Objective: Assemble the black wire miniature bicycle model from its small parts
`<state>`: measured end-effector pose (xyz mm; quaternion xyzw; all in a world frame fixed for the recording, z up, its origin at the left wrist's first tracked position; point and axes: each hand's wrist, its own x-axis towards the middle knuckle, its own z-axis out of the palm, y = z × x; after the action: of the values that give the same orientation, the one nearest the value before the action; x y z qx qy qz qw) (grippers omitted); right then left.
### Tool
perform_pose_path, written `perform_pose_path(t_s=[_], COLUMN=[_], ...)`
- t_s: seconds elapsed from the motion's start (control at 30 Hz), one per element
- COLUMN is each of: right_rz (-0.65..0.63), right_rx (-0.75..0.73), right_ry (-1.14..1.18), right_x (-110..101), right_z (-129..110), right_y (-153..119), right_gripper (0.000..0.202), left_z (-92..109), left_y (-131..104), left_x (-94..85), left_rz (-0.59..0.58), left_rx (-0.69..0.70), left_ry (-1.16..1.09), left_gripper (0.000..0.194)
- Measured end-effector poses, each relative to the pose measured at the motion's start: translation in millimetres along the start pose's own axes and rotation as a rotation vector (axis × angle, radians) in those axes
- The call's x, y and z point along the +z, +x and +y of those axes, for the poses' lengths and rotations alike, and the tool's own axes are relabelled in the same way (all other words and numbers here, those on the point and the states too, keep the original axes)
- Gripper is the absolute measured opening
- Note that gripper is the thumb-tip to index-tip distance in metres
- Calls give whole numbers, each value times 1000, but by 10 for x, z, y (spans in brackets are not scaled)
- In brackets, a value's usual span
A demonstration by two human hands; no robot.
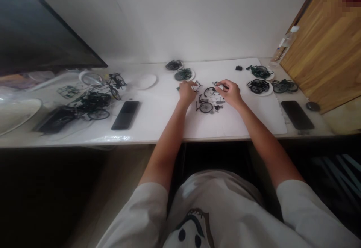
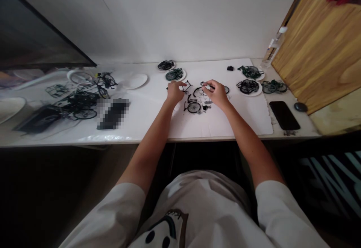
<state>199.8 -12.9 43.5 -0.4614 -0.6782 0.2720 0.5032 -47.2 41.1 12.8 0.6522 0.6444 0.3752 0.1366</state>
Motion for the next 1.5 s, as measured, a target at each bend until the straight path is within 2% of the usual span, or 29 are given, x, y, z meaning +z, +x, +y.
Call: perform_pose_path(t_s=[0.1,0.3,0.47,0.57,0.8,0.93,1.17,1.3,1.4,1.5], right_rz=[-14,-22,-49,-49,-26,9,24,24,21,21], right_rx=[-14,-55,-36,-34,27,89,226,243,240,227], right_ry=[2,27,0,6,67,198,291,292,289,290], right_x=[4,14,13,14,31,36,10,5,5,6], right_z=[34,77,50,29,-19,-50,-113,-119,-105,-90], right_y=[3,7,1,-2,11,25,11,13,16,16], right_gripper=[36,32,34,33,31,36,38,40,42,44], left_z=[-13,-20,50,72,106,185,313,388,412,403], left_y=[-17,5,-28,-29,34,7,-83,-119,-115,-94], left_x=[19,24,-42,-58,25,64,2,-59,-73,-74], left_rz=[-36,-79,-154,-136,17,12,-83,-170,-215,-285], left_rx=[-24,-55,-46,-33,84,120,-72,-197,-299,-326], left_ry=[75,84,201,169,-355,-540,-744,-986,-1173,-1320], left_gripper=[47,25,38,36,23,18,17,18,12,9])
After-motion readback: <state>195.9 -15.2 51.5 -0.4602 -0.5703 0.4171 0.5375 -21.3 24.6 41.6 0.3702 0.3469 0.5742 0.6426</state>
